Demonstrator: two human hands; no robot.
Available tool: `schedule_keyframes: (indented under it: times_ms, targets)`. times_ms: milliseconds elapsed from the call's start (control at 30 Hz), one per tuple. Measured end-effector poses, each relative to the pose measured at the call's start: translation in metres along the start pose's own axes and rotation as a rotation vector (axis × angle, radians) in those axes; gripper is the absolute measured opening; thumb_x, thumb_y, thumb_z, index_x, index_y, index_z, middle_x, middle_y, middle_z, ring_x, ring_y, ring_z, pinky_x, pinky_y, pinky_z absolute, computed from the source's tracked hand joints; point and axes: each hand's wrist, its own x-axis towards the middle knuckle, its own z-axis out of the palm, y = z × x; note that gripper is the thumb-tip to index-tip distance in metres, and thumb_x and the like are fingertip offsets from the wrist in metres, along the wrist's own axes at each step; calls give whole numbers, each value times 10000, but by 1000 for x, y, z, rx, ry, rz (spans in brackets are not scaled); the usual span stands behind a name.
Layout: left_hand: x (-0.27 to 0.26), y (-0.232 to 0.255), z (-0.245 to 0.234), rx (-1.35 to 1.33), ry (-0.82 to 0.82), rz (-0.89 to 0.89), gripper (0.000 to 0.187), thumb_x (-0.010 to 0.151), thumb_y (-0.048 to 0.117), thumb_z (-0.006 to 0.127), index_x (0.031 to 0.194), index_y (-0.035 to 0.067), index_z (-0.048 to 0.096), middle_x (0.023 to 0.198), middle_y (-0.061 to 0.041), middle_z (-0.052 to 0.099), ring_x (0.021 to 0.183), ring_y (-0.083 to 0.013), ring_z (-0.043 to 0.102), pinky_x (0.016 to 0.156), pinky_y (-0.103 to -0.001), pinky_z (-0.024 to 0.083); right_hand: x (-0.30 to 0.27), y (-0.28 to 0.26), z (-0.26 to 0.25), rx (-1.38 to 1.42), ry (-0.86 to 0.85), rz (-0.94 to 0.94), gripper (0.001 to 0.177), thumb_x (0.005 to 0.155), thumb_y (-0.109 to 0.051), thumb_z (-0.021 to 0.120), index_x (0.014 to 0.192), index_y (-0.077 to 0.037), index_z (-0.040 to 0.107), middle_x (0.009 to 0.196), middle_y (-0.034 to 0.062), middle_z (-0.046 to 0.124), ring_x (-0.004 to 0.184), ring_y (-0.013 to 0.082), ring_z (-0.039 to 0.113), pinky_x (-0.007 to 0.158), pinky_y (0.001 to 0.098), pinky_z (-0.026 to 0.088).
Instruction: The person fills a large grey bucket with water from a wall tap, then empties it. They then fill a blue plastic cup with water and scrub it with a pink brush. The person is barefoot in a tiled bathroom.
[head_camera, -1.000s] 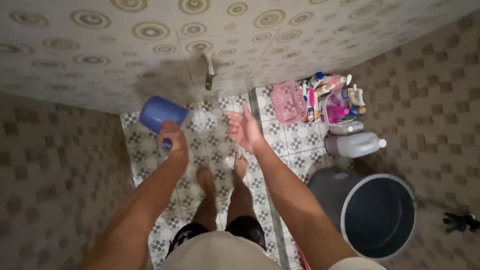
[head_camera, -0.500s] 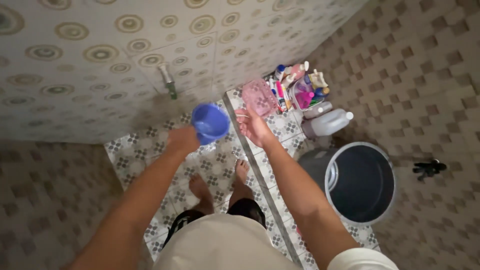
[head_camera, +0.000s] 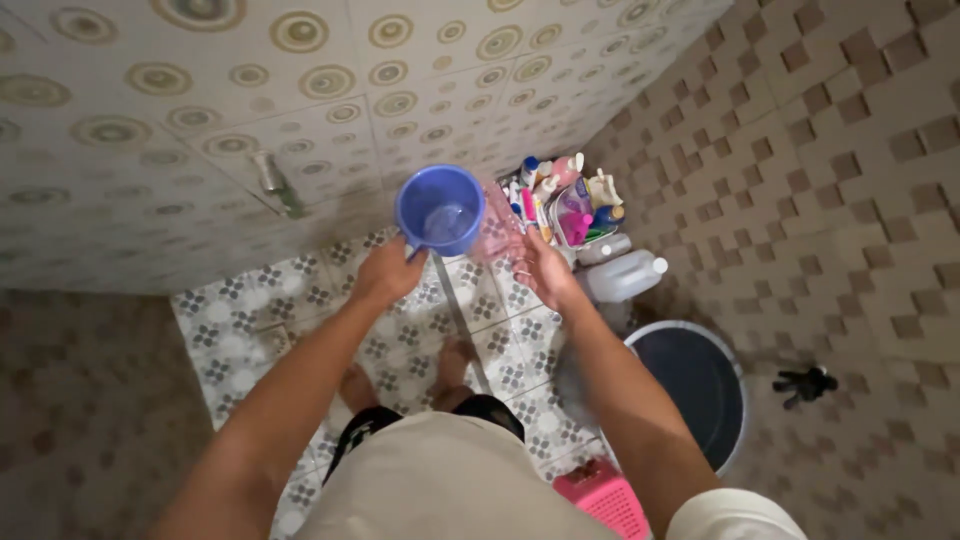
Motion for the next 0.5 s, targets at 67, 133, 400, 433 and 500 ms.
schedule_keyframes:
  times_ms: [67,133,400,433,500]
  targets:
    - [-3,15,2,28,13,-19,605,997,555,485,1381,99,585,1275,-251,686,1253,-415,627,1041,-553,505,8,-6,-20,-94,24,11,450,1011,-596,524,1145,-194,675,901,-35,698,674,128,634,605,274,549]
    - [-8,24,8,39,16,-39,599,1001,560,477,1363,97,591,1255,-249,691,1240,-416,634,1023,-551,516,34,2,-50,-125,3,32,439,1015,-590,522,1151,-200,669,911,-38,692,689,127,639,599,268,556]
    - [4,47,35,65,17,-45,606,990,555,443,1348,86,579,1214,-270,704,1206,-441,650,1014,-561,510,43,-24,-68,-175,-44,39,361,1035,-543,506,1095,-225,666,880,-61,676,700,106,645,624,257,546]
    - [4,51,36,47,11,-38,622,984,554,441,1360,76,573,1206,-276,704,1199,-449,651,1006,-572,511,39,-29,-66,-183,-38,40,353,1037,-538,507,1093,-226,662,885,-65,675,699,104,643,620,255,544]
    - [11,57,42,26,3,-35,638,979,553,438,1371,67,567,1199,-283,704,1192,-458,652,997,-583,513,43,-31,-69,-192,-33,46,344,1039,-533,508,1091,-227,657,889,-69,674,699,102,642,616,252,542]
